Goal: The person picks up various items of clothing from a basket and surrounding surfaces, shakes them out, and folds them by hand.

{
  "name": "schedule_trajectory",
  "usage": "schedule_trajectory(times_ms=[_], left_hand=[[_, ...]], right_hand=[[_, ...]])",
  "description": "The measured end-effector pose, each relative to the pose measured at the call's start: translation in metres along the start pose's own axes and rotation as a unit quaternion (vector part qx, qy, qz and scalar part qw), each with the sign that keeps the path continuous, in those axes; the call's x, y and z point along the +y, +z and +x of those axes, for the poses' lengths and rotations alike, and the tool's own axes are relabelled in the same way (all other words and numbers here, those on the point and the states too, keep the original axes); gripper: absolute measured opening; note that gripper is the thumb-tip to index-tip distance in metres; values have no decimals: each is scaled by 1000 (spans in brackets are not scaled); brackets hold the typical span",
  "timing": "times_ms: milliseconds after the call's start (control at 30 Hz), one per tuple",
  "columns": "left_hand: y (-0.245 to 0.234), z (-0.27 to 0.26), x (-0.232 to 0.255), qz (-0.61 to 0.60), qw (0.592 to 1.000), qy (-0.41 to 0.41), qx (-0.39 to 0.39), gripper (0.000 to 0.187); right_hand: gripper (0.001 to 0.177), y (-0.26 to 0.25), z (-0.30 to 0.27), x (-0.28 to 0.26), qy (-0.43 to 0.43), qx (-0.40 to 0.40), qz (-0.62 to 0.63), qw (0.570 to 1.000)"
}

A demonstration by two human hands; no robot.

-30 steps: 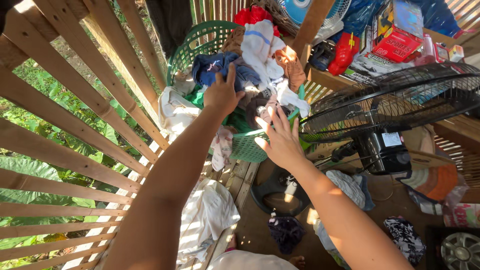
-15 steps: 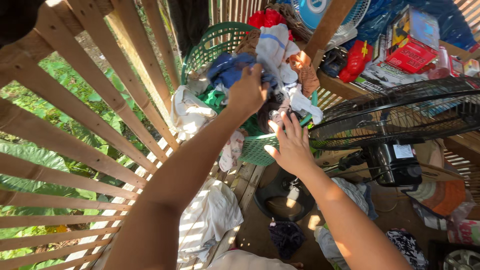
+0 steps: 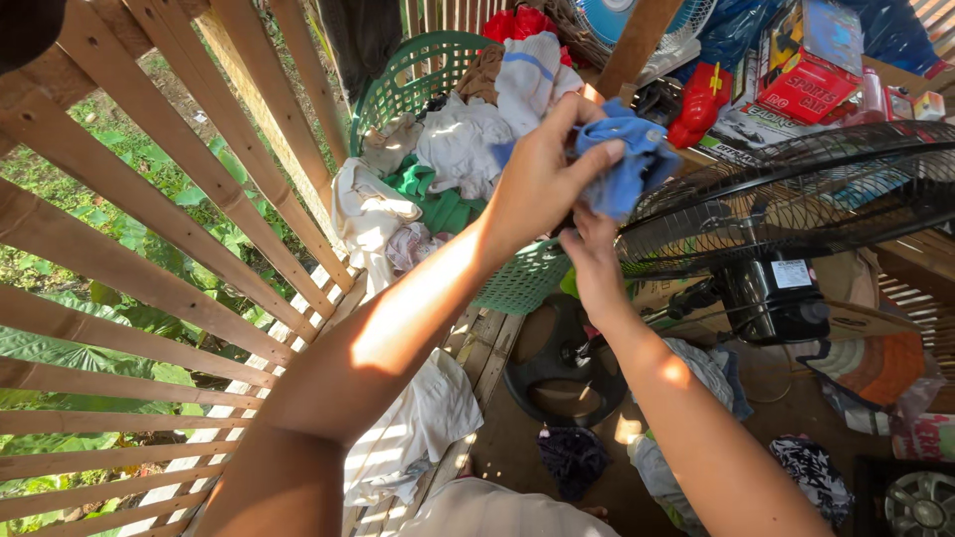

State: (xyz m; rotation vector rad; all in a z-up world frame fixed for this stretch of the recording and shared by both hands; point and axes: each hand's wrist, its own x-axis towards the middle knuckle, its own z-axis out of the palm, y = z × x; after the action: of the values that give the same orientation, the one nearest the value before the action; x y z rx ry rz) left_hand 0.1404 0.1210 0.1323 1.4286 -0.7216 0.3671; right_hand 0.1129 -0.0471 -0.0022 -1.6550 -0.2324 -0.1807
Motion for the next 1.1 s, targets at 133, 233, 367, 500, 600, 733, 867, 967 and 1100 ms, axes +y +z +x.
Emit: schedule_trajectory(times_ms=[133,233,367,500,600,733,867,967,1100], left_hand=[[21,-11,18,-103,993,-37,-40,28],[36,-20,20,-105,992,-27,-62,30],[54,-35,14,-60,988,-90,-107,32],[79,-52,10,-49,970,-166,-169,35],[95,-65,11,-93,953,-180,-227,30],[113,-80,14,-22,941,-192,-276,26],[136,-94,9,-34,921,-237,-306,25],[161,-113,2,-16,898,-295,-326,26],[198,-143,-23,-24,895,-292,-336,31]], right_hand=[[49,-10,-18,-33,36,85,239,967],[45,-30,-39,-57,-11,78,280,957],[43,-61,-72,-81,-9,89,275,957],[51,-83,-105,-95,-13,76,360,930],[56,-97,-131,-115,-11,98,431,897],[55,-125,-158,-134,2,149,436,887],[47,-162,-181,-128,86,244,337,905],[44,-190,-204,-122,141,253,279,916],[41,-222,-235,-116,202,261,221,918]])
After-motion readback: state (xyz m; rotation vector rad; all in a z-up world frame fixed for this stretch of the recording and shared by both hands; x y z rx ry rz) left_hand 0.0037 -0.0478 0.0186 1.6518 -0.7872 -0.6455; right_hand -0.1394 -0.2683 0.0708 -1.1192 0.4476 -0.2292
